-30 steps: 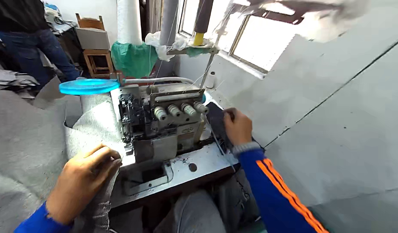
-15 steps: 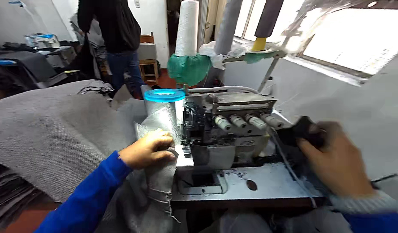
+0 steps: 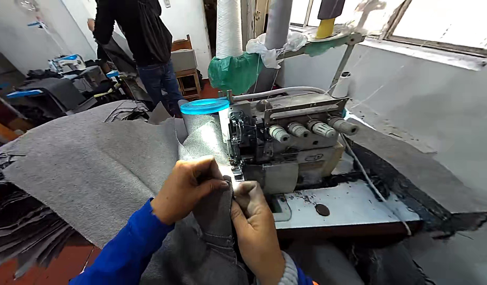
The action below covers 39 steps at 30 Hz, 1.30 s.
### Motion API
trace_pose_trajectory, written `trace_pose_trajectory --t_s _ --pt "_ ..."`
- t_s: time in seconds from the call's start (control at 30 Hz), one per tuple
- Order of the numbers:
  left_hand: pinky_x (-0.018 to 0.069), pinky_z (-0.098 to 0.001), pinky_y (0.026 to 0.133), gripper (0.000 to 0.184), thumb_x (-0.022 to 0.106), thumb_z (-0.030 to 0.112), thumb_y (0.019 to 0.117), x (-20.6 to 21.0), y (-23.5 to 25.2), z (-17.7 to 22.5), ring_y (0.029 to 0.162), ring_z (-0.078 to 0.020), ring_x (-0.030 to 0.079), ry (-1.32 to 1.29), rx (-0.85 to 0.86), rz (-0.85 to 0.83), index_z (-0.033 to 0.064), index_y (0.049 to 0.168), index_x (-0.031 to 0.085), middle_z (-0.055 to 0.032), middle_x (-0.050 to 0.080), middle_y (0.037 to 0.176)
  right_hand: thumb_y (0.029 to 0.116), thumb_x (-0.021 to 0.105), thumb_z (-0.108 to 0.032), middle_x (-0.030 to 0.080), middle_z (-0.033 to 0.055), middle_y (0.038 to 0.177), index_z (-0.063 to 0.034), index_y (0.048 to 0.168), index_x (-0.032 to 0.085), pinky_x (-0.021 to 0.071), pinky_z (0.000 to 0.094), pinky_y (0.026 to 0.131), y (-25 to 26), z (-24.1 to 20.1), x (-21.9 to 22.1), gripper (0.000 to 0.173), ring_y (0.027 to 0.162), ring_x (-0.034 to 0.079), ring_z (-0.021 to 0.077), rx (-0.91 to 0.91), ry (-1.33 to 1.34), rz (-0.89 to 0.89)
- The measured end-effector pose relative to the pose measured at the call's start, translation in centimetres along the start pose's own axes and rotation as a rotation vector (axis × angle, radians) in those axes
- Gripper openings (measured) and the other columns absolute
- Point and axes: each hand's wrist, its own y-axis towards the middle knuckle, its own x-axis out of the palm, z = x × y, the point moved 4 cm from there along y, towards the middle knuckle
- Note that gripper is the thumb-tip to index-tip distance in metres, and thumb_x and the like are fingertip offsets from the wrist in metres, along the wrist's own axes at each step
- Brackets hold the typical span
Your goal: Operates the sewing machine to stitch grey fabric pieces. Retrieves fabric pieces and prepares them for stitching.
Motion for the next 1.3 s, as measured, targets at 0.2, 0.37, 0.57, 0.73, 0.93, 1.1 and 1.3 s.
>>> trace_pose_trajectory --t_s 0.2,0.37,0.57,0.73,0.93,1.1,1.3 --pt "0.0551 -0.017 0.061 0.007 0.073 0.008 0.0894 0.5 0.4 -1.1 0.065 -0.0002 0.064 0.072 0.011 0.019 0.0088 0.094 0.069 0.006 0.069 0.075 0.0966 0.067 -0.038 0.071 -0.0011 0.079 -0.001 0.101 0.071 0.0586 0.0244 0.067 -3.7 1.5 0.1 0.038 0.073 0.068 0.0007 0.083 -0.164 -0.22" --pt "0.0476 -0.0426 0.097 0.018 0.072 0.029 0.0932 3.3 -0.6 -2.8 0.108 -0.0196 0.064 0.571 0.219 0.249 0.0175 0.106 0.078 0.0028 0.075 0.105 0.0919 0.069 -0.007 0.074 0.0046 0.08 0.0032 0.093 0.075 0.0587 0.0248 0.077 -6.6 3.6 0.1 0.011 0.078 0.07 0.0013 0.341 -0.104 -0.337" --pt "0.0559 -0.0426 0.092 0.035 0.055 0.04 0.1041 6.7 -2.3 1.4 0.101 -0.0201 0.074 0.85 0.1 0.196 0.0141 0.111 0.078 -0.0019 0.078 0.107 0.0963 0.063 -0.004 0.075 0.0074 0.084 0.0064 0.095 0.074 0.058 0.0246 0.082 -6.6 3.1 -2.1 0.016 0.083 0.071 0.0015 0.303 -0.088 -0.355" --pt "0.0565 -0.0434 0.099 0.027 0.053 0.024 0.1032 6.4 -1.4 0.9 0.111 -0.0246 0.073 0.727 0.013 0.091 0.0081 0.111 0.074 -0.0086 0.077 0.11 0.1036 0.054 -0.007 0.072 -0.005 0.082 -0.0017 0.095 0.071 0.059 0.0218 0.077 -4.0 2.4 -3.0 0.02 0.079 0.068 -0.0028 0.263 0.055 -0.337" --pt "0.0475 -0.0433 0.112 0.066 0.054 0.062 0.0981 6.8 -4.6 4.3 0.126 -0.0248 0.065 0.623 0.158 -0.029 0.0028 0.123 0.068 -0.0128 0.072 0.126 0.1073 0.047 -0.014 0.069 -0.0033 0.076 0.0004 0.091 0.068 0.0571 0.0204 0.071 -2.7 2.3 -3.8 0.03 0.073 0.066 -0.0029 0.172 0.036 -0.345" --pt "0.0345 -0.0353 0.12 0.073 0.063 0.057 0.094 7.3 -6.9 2.9 0.141 -0.0188 0.051 0.835 0.308 -0.09 0.0055 0.145 0.054 -0.0114 0.061 0.145 0.1006 0.052 -0.011 0.064 0.0042 0.065 0.002 0.083 0.067 0.0535 0.0208 0.061 -2.3 2.3 -3.1 0.027 0.063 0.064 0.0025 -0.048 -0.273 -0.249" --pt "0.0477 -0.0386 0.112 0.037 0.047 0.003 0.1037 6.0 -5.1 1.1 0.128 -0.0249 0.064 0.87 0.448 -0.056 0.002 0.138 0.058 -0.0144 0.067 0.136 0.1033 0.049 -0.016 0.059 0.0036 0.06 0.0007 0.079 0.067 0.0505 0.0199 0.053 -1.4 2.7 -2.0 0.035 0.055 0.059 0.0041 -0.127 -0.336 -0.143"
